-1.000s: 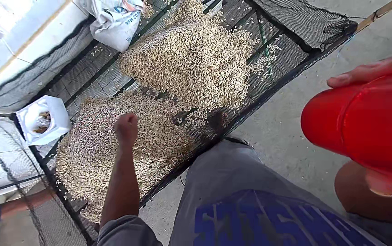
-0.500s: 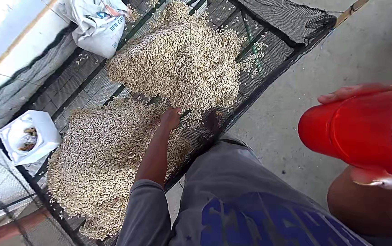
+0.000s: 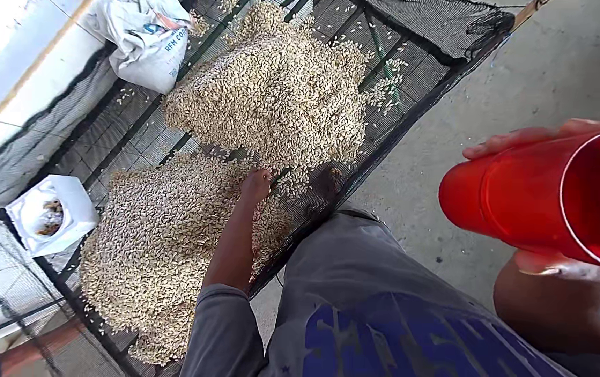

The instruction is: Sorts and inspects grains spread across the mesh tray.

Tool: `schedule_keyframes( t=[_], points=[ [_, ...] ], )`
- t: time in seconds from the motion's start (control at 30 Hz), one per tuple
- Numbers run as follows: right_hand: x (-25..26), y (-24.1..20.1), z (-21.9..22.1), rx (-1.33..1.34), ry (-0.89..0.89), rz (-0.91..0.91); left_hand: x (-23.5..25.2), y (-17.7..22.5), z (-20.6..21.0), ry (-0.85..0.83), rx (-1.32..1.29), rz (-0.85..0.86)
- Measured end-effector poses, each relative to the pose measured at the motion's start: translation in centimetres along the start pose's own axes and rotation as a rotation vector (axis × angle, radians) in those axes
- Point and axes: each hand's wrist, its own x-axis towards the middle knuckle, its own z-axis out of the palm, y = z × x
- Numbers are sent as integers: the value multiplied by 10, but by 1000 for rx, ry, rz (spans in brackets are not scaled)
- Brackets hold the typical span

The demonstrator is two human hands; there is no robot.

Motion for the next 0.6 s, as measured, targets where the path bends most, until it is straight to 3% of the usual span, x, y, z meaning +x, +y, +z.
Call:
schedule_keyframes(
  t=[0.17,0.33,0.6],
  points=[
    [-1,0,5,-2,-34,-22,3,10,7,55,54,9],
    [3,-18,19,16,-92,-32,11,20,22,4,142,-18],
    [45,-67,50,-20,-278,-276,-17,25,-1,-92,46,-91]
  ],
)
